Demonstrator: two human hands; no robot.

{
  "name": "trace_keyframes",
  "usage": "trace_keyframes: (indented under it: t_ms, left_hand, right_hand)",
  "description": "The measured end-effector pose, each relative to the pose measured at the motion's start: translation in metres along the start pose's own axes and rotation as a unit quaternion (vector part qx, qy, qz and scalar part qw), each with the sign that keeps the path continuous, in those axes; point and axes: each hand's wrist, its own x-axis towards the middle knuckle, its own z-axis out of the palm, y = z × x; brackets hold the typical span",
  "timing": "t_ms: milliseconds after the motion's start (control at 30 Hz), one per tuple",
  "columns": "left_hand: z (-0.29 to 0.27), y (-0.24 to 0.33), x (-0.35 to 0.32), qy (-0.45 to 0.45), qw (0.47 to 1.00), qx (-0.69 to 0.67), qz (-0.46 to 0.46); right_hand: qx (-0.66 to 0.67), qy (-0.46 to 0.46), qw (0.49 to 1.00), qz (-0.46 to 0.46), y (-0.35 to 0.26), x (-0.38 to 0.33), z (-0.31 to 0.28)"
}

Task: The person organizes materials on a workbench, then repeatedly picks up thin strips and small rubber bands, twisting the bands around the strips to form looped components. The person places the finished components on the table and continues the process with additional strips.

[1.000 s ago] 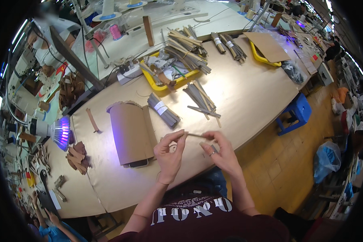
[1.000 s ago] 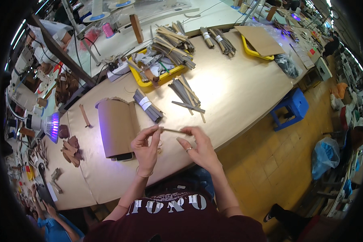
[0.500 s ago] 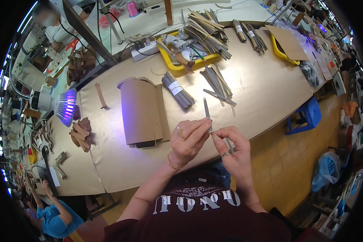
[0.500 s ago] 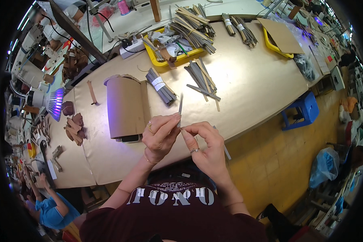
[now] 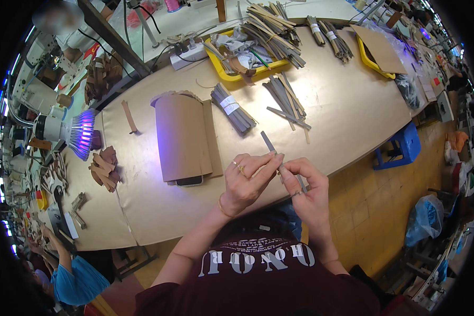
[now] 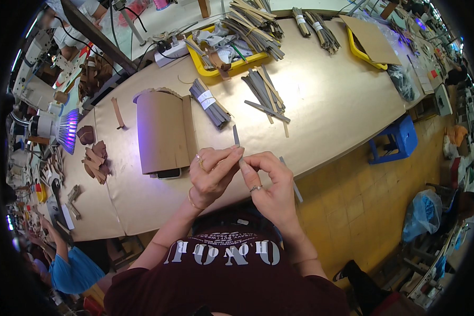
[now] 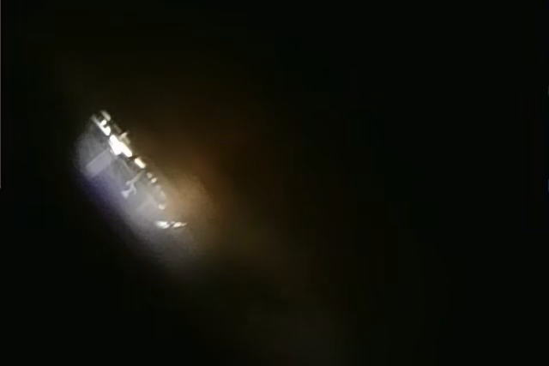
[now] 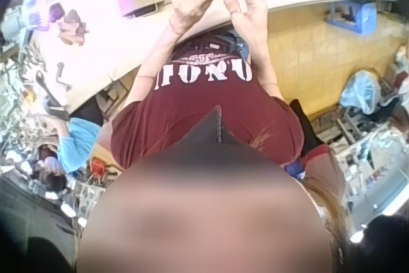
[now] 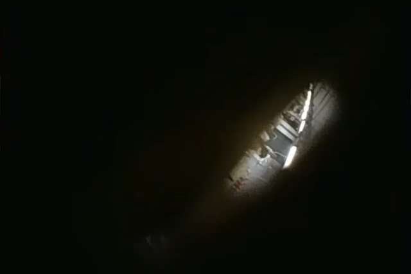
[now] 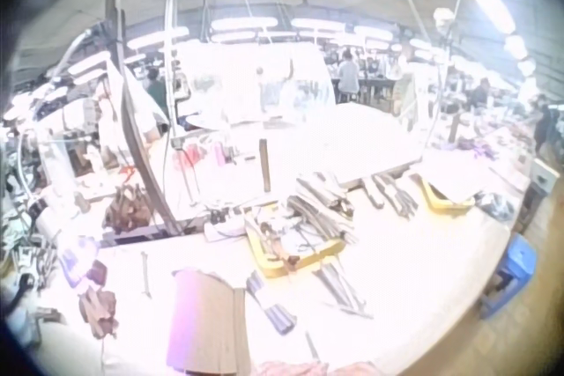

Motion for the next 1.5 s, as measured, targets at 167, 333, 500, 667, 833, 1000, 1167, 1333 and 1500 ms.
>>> trace_keyframes:
  t_ms: [167, 333, 500, 667, 833, 1000, 1167, 1333, 1500]
  left_hand:
    - [0.001, 0.000, -0.005, -0.005, 0.999, -0.033, -0.009]
    - [-0.004, -0.001, -0.011, -0.033, 0.996, -0.074, -0.023]
    - [-0.016, -0.005, -0.014, -0.067, 0.996, -0.054, -0.006]
    - [-0.018, -0.004, -0.019, -0.078, 0.996, -0.039, 0.003]
    - [-0.015, 0.007, -0.029, -0.064, 0.996, -0.042, -0.054]
    - [-0.018, 0.013, -0.038, -0.060, 0.987, -0.100, -0.115]
    - [-0.026, 0.015, -0.046, -0.078, 0.980, -0.116, -0.145]
    - [-0.027, 0.019, -0.052, -0.061, 0.963, -0.147, -0.217]
    - [-0.050, 0.007, -0.056, 0.000, 0.950, -0.071, -0.304]
  right_hand:
    - [0.018, -0.011, 1.000, 0.001, 0.006, 0.001, -0.001]
    - [0.026, -0.016, 1.000, -0.003, 0.012, 0.000, 0.000]
    - [0.017, -0.030, 0.999, -0.011, 0.013, -0.005, 0.003]
    - [-0.027, -0.032, 0.999, -0.016, 0.016, -0.010, 0.003]
    - [-0.136, -0.032, 0.986, -0.096, 0.021, -0.014, 0.008]
    - [-0.204, -0.035, 0.971, -0.115, 0.026, -0.020, 0.017]
    - [-0.206, -0.066, 0.969, -0.122, 0.029, -0.022, 0.015]
    - [-0.172, -0.106, 0.972, -0.119, 0.029, -0.024, 0.014]
    - [-0.193, -0.117, 0.971, -0.079, 0.041, -0.028, 0.016]
